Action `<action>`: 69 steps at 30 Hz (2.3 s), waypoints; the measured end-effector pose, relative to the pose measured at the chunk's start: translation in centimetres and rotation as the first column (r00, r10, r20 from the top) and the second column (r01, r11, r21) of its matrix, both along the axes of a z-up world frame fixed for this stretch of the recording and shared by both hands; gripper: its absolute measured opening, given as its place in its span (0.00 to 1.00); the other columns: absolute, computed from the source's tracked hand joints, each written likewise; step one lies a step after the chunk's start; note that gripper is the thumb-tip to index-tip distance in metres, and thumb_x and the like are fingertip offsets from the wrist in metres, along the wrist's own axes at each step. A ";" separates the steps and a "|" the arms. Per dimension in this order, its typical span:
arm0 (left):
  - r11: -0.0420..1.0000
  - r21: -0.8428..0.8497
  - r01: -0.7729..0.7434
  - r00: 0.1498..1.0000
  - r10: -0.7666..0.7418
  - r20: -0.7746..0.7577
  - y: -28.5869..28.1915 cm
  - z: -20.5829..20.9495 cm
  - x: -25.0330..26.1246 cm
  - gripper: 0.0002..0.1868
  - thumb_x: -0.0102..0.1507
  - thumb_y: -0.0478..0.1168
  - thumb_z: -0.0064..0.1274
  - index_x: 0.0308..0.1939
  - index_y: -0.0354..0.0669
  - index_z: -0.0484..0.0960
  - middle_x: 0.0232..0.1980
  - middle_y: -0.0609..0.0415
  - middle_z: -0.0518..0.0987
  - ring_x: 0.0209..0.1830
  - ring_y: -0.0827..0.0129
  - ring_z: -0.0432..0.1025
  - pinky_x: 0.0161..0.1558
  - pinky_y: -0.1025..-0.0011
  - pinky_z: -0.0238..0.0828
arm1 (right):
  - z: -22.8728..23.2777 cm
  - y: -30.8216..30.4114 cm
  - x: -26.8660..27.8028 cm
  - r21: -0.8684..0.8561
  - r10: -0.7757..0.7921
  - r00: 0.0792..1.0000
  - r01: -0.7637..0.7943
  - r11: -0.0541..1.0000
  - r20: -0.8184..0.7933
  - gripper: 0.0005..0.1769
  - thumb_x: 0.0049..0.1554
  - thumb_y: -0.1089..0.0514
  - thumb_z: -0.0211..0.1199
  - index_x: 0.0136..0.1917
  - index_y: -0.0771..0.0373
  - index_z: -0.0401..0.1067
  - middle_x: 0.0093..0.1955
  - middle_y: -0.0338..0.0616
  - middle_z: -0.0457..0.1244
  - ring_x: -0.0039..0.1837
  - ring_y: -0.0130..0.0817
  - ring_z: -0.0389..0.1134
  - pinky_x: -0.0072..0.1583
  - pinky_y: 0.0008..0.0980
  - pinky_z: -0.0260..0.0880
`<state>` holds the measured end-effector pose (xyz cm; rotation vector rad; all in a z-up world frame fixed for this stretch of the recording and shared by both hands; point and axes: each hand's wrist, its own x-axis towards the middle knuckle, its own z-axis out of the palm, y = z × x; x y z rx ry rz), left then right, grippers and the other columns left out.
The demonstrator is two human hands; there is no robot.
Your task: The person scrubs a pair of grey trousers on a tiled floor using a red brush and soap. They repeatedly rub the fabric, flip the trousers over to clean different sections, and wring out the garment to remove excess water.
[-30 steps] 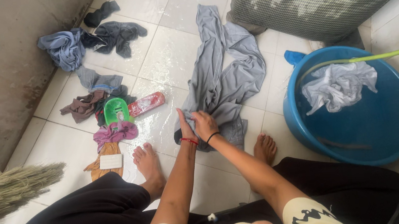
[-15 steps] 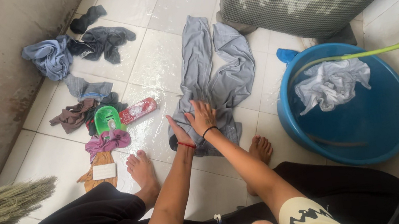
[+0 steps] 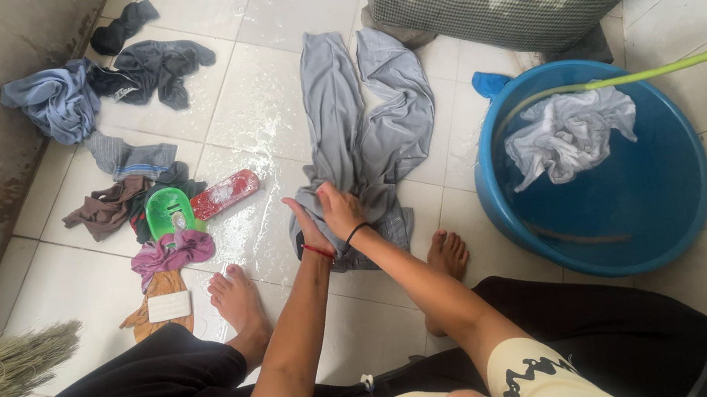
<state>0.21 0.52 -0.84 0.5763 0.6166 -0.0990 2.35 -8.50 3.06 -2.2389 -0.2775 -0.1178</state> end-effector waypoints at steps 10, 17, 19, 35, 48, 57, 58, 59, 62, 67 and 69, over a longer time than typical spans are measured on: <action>0.997 0.075 0.014 0.998 -0.018 0.055 1.3 1.1 1.7 0.61 0.57 0.84 0.29 0.78 0.39 0.57 0.76 0.48 0.64 0.75 0.58 0.60 0.73 0.63 0.55 | 4.3 -2.0 1.2 -0.164 -0.063 0.952 0.117 0.980 0.298 0.18 0.54 0.45 0.65 0.54 0.55 0.75 0.50 0.48 0.67 0.53 0.52 0.65 0.54 0.49 0.66; 0.987 0.157 0.035 0.998 -0.042 0.040 -0.3 4.0 0.5 0.62 0.58 0.83 0.28 0.81 0.42 0.45 0.83 0.49 0.52 0.81 0.59 0.49 0.77 0.62 0.44 | 0.9 -2.9 2.2 -0.192 0.048 0.962 0.004 0.981 0.268 0.03 0.60 0.57 0.62 0.45 0.56 0.73 0.49 0.40 0.67 0.58 0.45 0.65 0.59 0.47 0.65; 0.979 0.197 0.061 0.997 -0.068 0.031 -0.3 4.2 0.5 0.62 0.57 0.83 0.27 0.82 0.43 0.42 0.84 0.50 0.48 0.82 0.58 0.45 0.77 0.61 0.41 | 0.0 -3.3 2.6 -0.111 0.053 0.963 -0.024 0.993 0.263 0.04 0.63 0.58 0.62 0.46 0.59 0.72 0.48 0.43 0.66 0.56 0.46 0.65 0.59 0.45 0.67; 0.959 0.285 -0.015 0.999 0.003 0.043 -0.5 4.0 1.2 0.60 0.59 0.81 0.28 0.82 0.45 0.36 0.85 0.53 0.39 0.84 0.63 0.36 0.78 0.61 0.31 | -2.6 -4.8 4.2 0.089 -0.013 0.952 -0.015 0.996 0.305 0.10 0.58 0.64 0.66 0.50 0.58 0.67 0.43 0.44 0.69 0.47 0.44 0.70 0.51 0.40 0.69; 0.993 0.088 -0.078 0.997 0.075 0.035 1.8 1.8 0.4 0.65 0.55 0.85 0.30 0.82 0.44 0.42 0.83 0.42 0.48 0.83 0.53 0.44 0.77 0.53 0.41 | 1.5 -2.8 1.8 0.430 0.639 0.764 -0.549 0.717 -0.091 0.14 0.60 0.66 0.58 0.60 0.62 0.69 0.36 0.34 0.58 0.38 0.18 0.57 0.42 0.23 0.59; 0.976 0.150 -0.161 0.985 0.149 0.084 1.6 2.5 0.9 0.65 0.56 0.84 0.35 0.81 0.39 0.47 0.82 0.50 0.53 0.80 0.61 0.51 0.77 0.64 0.44 | 6.5 -1.6 0.9 0.028 -0.068 0.983 0.064 0.998 0.171 0.18 0.55 0.57 0.69 0.58 0.55 0.70 0.38 0.43 0.65 0.45 0.42 0.67 0.47 0.40 0.65; 0.978 0.147 -0.148 0.987 0.138 0.081 1.4 2.6 0.9 0.64 0.56 0.83 0.34 0.81 0.39 0.47 0.82 0.50 0.53 0.80 0.60 0.51 0.77 0.64 0.44 | 6.9 -1.7 0.8 -0.004 -0.068 0.954 0.072 0.997 0.292 0.15 0.53 0.57 0.69 0.54 0.54 0.72 0.43 0.46 0.66 0.48 0.45 0.67 0.47 0.41 0.67; 0.980 0.143 -0.138 0.989 0.127 0.079 1.3 2.7 0.9 0.64 0.57 0.83 0.34 0.81 0.38 0.46 0.82 0.49 0.54 0.80 0.60 0.51 0.76 0.64 0.44 | 7.0 -1.9 0.8 -0.036 -0.061 0.910 0.082 0.996 0.410 0.12 0.51 0.57 0.69 0.50 0.52 0.73 0.47 0.48 0.66 0.50 0.48 0.68 0.47 0.42 0.68; 0.984 0.138 -0.114 0.990 0.102 0.092 0.9 2.8 0.7 0.65 0.56 0.83 0.34 0.80 0.38 0.47 0.82 0.49 0.54 0.80 0.59 0.51 0.76 0.64 0.44 | 6.3 -2.6 1.6 -0.145 0.041 0.857 0.039 0.989 0.513 0.09 0.50 0.58 0.67 0.44 0.52 0.71 0.48 0.40 0.69 0.56 0.46 0.66 0.52 0.44 0.67; 0.972 0.233 -0.034 0.998 0.046 -0.049 1.6 2.4 0.8 0.66 0.55 0.85 0.31 0.82 0.42 0.43 0.83 0.51 0.47 0.81 0.63 0.43 0.77 0.62 0.37 | 2.3 -2.2 1.7 0.106 0.132 0.948 -0.168 0.980 0.288 0.03 0.62 0.63 0.62 0.50 0.59 0.69 0.47 0.42 0.68 0.52 0.45 0.69 0.53 0.41 0.68; 0.965 0.259 -0.043 0.999 0.043 0.008 2.0 2.0 0.7 0.67 0.55 0.86 0.31 0.82 0.39 0.43 0.84 0.49 0.47 0.82 0.62 0.43 0.78 0.63 0.36 | 1.6 -1.7 0.8 0.243 0.220 0.962 -0.254 0.936 0.159 0.03 0.63 0.63 0.61 0.52 0.61 0.69 0.44 0.42 0.67 0.48 0.38 0.69 0.50 0.35 0.69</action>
